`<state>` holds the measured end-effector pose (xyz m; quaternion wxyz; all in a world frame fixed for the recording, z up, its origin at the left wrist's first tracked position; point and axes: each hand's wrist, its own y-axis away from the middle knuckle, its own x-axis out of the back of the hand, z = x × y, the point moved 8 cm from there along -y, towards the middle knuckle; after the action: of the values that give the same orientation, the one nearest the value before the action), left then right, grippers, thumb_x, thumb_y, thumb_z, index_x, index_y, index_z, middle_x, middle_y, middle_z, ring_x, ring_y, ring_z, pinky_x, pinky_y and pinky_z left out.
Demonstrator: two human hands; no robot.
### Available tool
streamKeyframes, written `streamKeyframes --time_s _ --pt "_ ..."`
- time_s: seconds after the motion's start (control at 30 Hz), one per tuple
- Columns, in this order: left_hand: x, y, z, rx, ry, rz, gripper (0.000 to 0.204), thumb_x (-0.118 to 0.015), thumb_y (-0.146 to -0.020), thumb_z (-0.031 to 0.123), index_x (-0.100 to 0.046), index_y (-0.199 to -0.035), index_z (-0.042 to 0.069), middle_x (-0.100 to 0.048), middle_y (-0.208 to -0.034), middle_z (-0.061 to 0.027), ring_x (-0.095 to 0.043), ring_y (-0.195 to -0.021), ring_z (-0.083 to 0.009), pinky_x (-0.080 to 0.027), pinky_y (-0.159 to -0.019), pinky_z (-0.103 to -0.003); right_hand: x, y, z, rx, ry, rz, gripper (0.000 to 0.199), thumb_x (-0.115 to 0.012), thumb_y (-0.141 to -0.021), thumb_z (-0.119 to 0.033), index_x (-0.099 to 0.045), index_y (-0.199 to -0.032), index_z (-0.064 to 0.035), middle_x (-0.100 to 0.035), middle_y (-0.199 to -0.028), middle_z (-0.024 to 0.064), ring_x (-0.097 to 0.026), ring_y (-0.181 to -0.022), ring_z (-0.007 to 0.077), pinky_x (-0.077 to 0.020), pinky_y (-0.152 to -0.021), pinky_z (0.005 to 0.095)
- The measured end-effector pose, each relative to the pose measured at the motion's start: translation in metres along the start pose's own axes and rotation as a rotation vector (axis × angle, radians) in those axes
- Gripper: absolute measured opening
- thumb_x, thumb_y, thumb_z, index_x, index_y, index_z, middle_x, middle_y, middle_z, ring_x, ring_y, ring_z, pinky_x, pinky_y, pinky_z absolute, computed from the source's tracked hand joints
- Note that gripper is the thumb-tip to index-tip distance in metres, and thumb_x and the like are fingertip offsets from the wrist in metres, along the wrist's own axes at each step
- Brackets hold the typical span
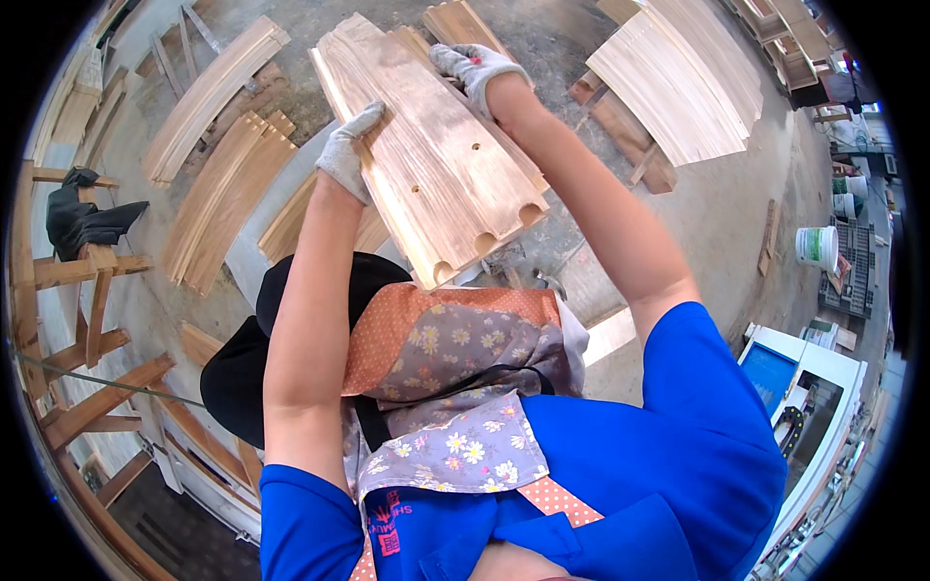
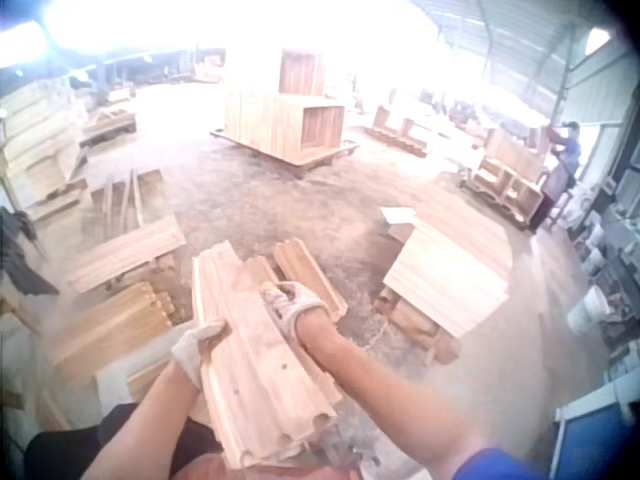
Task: The person sits on the floor in a workshop and applies glue to the ends of wooden planks using a brush. They pick up a plank, apply glue to the grooves, and place it back on a stack, repeating this process for multiple pieces.
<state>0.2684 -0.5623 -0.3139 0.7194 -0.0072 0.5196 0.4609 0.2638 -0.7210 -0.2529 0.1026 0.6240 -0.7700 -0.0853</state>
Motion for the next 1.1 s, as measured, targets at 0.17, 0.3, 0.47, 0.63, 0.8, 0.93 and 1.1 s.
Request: streamKeyframes --time_s 0.17,0.3,0.47,0.63,0.8,0.93,1.1 --pt "0.009 0.007 0.006 -0.019 -0.066 0.09 0.024 -0.056 -0.077 0.011 -0.055 -0.1 0.001 -0.058 -0.098 -0.0127 -0.06 -0.085 -0.0256 -0.052 -0.074 -0.039 -0.023 0.029 -0.022 0.251 0.117 0.134 0.045 -0.061 -0.078 -0.033 -0.051 -0.101 0.0038 -0.058 -0.087 0.0099 -0.052 -0.077 0.0143 -0.0426 -0.071 0.0258" --pt "0.002 0.011 0.012 -0.062 -0.133 0.138 0.028 -0.06 -0.073 0.011 -0.055 -0.099 0.001 -0.06 -0.091 -0.0119 -0.061 -0.079 -0.0245 -0.053 -0.069 -0.036 -0.025 0.018 -0.017 0.204 0.078 0.119 0.042 -0.06 -0.078 -0.034 -0.051 -0.099 0.0008 -0.058 -0.083 0.0088 -0.052 -0.074 0.0143 -0.0432 -0.07 0.0263" --pt "-0.002 0.03 0.037 -0.22 -0.211 0.29 0.038 -0.066 -0.068 0.014 -0.054 -0.102 0.001 -0.056 -0.097 -0.0152 -0.057 -0.085 -0.0272 -0.048 -0.079 -0.04 0.029 0.016 0.024 0.004 -0.658 0.093 0.039 -0.047 -0.086 -0.039 -0.052 -0.099 -0.0022 -0.059 -0.082 0.0111 -0.059 -0.076 0.0215 -0.0497 -0.07 0.0313" --pt "0.034 0.016 0.064 -0.189 -0.054 0.147 0.035 -0.064 -0.073 0.017 -0.054 -0.103 0.003 -0.058 -0.098 -0.0131 -0.057 -0.088 -0.0264 -0.047 -0.079 -0.04 0.175 0.061 0.144 -0.094 -0.387 0.687 0.025 -0.049 -0.084 -0.026 -0.058 -0.082 -0.0029 -0.056 -0.068 0.0066 -0.055 -0.056 0.0158 -0.0498 -0.053 0.0281" --pt "0.066 0.012 0.089 -0.375 -0.111 0.319 0.028 -0.06 -0.077 0.013 -0.054 -0.102 0.003 -0.06 -0.094 -0.0087 -0.058 -0.086 -0.0223 -0.049 -0.078 -0.037 0.201 0.092 0.267 -0.3 -0.326 0.724 0.018 -0.054 -0.081 -0.017 -0.057 -0.083 0.0004 -0.057 -0.066 0.0076 -0.057 -0.055 0.0151 -0.0498 -0.049 0.0275" --pt "0.06 0.019 0.091 -0.389 -0.132 0.344 0.029 -0.061 -0.076 0.014 -0.054 -0.102 0.003 -0.059 -0.098 -0.0086 -0.057 -0.088 -0.0236 -0.047 -0.08 -0.037 0.193 0.095 0.305 -0.339 -0.352 0.775 0.019 -0.056 -0.081 -0.017 -0.058 -0.089 -0.0002 -0.058 -0.068 0.0071 -0.057 -0.056 0.0142 -0.0497 -0.051 0.0261" --pt "0.047 0.026 0.087 -0.351 -0.139 0.355 0.038 -0.064 -0.075 0.017 -0.051 -0.107 0.003 -0.059 -0.099 -0.0105 -0.057 -0.088 -0.025 -0.047 -0.079 -0.039 0.18 0.079 0.333 -0.305 -0.292 0.709 0.022 -0.057 -0.082 -0.019 -0.058 -0.095 -0.0025 -0.058 -0.067 0.0068 -0.056 -0.057 0.0121 -0.0471 -0.051 0.0247"
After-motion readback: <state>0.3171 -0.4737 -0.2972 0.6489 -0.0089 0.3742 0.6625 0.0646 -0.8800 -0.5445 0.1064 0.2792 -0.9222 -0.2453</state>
